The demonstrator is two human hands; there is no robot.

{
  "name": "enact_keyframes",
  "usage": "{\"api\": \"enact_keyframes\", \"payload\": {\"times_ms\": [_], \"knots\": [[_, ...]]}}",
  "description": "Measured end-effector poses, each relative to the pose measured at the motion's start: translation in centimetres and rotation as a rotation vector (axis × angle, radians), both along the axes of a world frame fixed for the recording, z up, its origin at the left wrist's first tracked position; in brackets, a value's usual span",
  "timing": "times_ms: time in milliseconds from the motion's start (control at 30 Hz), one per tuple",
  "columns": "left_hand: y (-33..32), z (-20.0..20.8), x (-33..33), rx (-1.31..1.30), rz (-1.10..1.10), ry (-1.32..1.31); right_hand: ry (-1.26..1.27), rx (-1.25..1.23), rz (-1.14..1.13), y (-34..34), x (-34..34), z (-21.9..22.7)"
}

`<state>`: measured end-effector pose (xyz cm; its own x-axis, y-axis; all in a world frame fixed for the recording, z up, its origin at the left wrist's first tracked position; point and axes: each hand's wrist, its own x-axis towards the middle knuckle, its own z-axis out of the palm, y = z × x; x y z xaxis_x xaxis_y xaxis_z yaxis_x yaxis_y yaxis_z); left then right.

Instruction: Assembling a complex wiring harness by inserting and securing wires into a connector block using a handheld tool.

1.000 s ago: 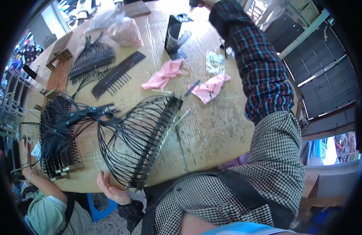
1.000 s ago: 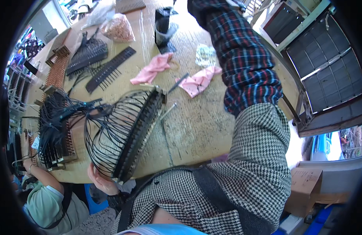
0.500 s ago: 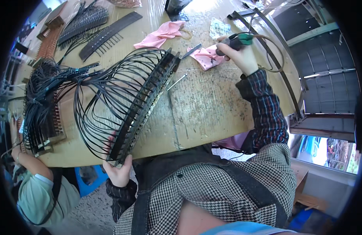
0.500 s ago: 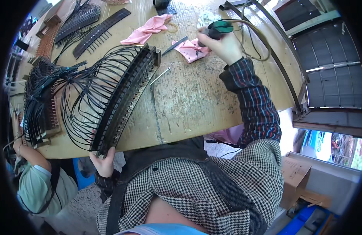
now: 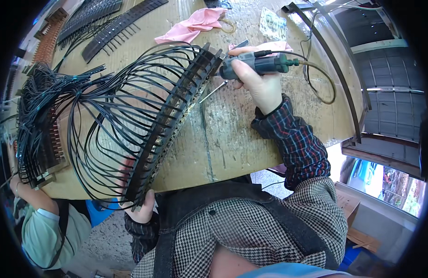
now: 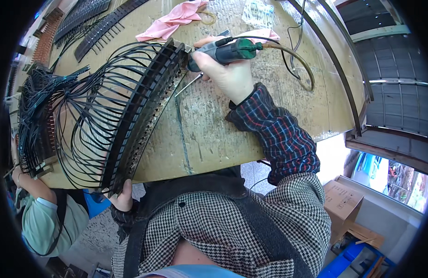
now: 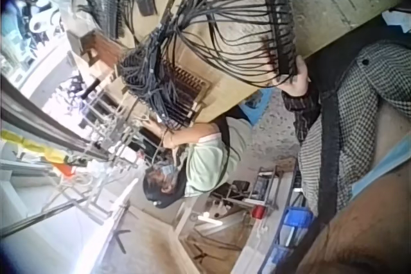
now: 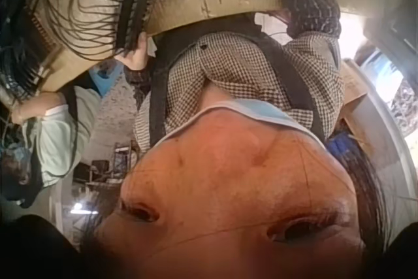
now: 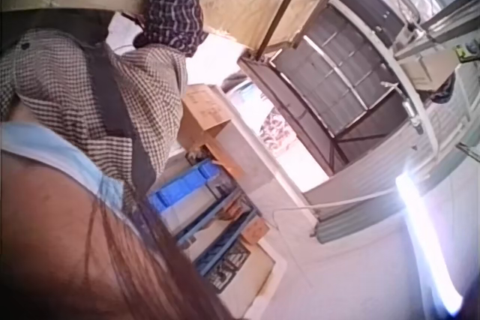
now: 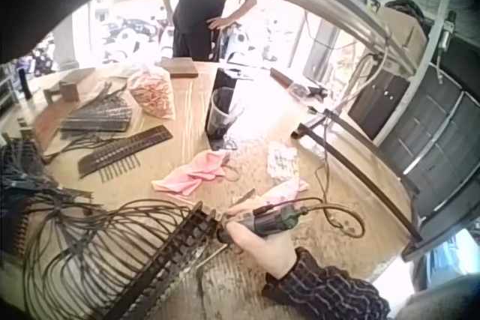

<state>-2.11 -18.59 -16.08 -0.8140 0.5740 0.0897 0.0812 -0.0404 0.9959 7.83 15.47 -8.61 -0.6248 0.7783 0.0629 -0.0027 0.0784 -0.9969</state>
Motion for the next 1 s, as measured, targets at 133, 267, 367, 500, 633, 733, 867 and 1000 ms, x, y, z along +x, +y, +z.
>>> {"api": "enact_keyframes", "payload": {"times_ms": [133,267,367,500,633,733,867,1000], "knots": [[-0.5,-0.5,0.0,0.002,0.001,0.000,0.007,-0.005,0.017,0.0,0.0,-0.4],[-0.7,-0.8,-0.1,-0.022,-0.010,0.018,0.013,0.015,0.014,-0.1,0.0,-0.8],[-0.8,-0.7,-0.1,-0.029,-0.019,0.011,0.013,0.009,0.014,-0.2,0.1,-0.8],[-1.2,-1.1,-0.2,-0.004,-0.014,0.017,0.007,-0.016,0.027,-0.1,0.2,-0.8],[-2.1,-1.3,-0.5,-0.178,-0.118,-0.047,0.007,0.002,0.033,-0.1,0.2,-0.7],[-1.9,-1.2,-0.3,-0.156,-0.102,-0.070,0.011,0.014,0.024,-0.2,0.2,-0.7],[-1.8,-0.9,-0.6,-0.186,-0.135,-0.055,0.026,0.005,0.023,-0.2,0.3,-0.7],[-1.8,-0.7,-0.5,-0.179,-0.109,-0.072,0.008,0.000,0.024,-0.2,0.3,-0.5]]}}
